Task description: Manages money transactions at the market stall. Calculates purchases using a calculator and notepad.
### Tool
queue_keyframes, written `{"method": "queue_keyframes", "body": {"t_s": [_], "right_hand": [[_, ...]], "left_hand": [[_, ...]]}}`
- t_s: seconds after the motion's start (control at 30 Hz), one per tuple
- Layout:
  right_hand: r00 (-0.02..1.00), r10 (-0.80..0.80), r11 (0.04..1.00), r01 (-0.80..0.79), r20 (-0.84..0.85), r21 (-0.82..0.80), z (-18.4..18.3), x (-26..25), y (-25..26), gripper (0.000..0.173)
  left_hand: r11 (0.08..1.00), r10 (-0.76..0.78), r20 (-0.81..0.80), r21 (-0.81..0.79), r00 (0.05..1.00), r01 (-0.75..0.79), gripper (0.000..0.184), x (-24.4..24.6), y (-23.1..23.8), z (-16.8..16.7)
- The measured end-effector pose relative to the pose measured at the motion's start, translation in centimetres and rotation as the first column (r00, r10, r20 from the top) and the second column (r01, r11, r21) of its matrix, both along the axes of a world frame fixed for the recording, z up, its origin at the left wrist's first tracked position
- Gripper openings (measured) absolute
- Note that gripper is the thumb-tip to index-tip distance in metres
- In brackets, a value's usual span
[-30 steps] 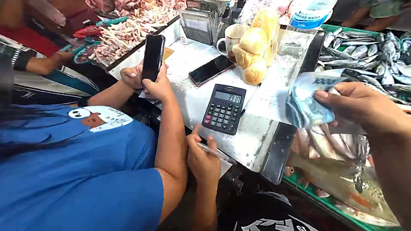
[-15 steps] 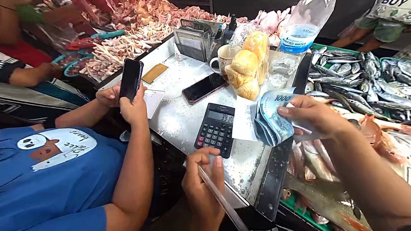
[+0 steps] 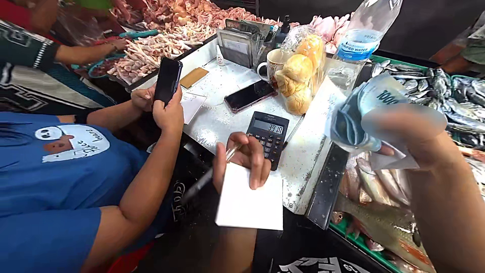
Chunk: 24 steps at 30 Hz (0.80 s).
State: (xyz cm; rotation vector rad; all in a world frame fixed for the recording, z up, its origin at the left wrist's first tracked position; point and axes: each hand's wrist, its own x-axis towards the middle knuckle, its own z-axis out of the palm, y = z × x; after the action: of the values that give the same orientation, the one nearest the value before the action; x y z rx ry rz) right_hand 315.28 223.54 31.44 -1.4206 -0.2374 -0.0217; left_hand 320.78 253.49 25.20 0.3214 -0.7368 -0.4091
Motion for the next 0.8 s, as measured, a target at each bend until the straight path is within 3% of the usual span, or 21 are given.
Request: {"method": "queue_keyframes", "body": {"t_s": [0.03, 0.07, 0.13, 0.2, 0.27, 0.37, 0.5, 0.63, 0.8], "right_hand": [[1.0, -0.004, 1.0, 0.004, -0.002, 0.002, -0.2, -0.2, 0.0, 0.033], [1.0, -0.008, 1.0, 0.008, -0.008, -0.002, -0.3, -0.4, 0.1, 0.033], [0.999, -0.033, 0.999, 0.033, -0.031, 0.003, -0.6, -0.7, 0.2, 0.036], [0.998, -0.039, 0.999, 0.04, -0.045, 0.024, -0.8, -1.0, 0.3, 0.038], [0.998, -0.031, 0.999, 0.033, -0.052, 0.042, -1.1, -1.3, 0.2, 0.036], [0.997, -0.036, 0.997, 0.04, -0.063, 0.063, -1.5, -1.5, 0.0, 0.037], [0.995, -0.028, 0.992, 0.039, -0.092, 0.116, -2.1, -1.8, 0.0, 0.036], [0.992, -0.046, 0.988, 0.062, -0.116, 0.14, -2.5, -2.2, -0.6, 0.035], [0.988, -0.114, 0.987, 0.125, -0.104, 0.105, -2.6, -2.6, -0.4, 0.037]], "left_hand": [[0.99, -0.11, 0.017, -0.082, 0.994, 0.111, 0.051, 1.1, 0.3, -0.8], [0.99, -0.089, 0.021, -0.107, 0.996, 0.09, 0.051, 1.6, 0.2, -1.3], [0.973, 0.218, -0.022, -0.076, 0.976, -0.219, 0.037, 1.9, -1.5, -1.6], [0.855, 0.516, -0.093, -0.001, 0.851, -0.519, 0.024, 2.5, -4.5, -1.6], [0.748, 0.663, -0.065, 0.069, 0.746, -0.66, 0.021, 3.7, -7.7, -1.7], [0.63, 0.755, 0.127, 0.133, 0.643, -0.765, 0.013, 4.8, -12.1, -2.0], [0.504, 0.717, 0.372, 0.309, 0.59, -0.807, 0.012, 4.3, -14.0, -2.5], [0.418, 0.505, 0.577, 0.487, 0.642, -0.767, 0.015, 3.5, -10.0, -2.3], [0.276, 0.332, 0.745, 0.509, 0.578, -0.815, 0.03, 1.0, -5.6, -4.3]]}}
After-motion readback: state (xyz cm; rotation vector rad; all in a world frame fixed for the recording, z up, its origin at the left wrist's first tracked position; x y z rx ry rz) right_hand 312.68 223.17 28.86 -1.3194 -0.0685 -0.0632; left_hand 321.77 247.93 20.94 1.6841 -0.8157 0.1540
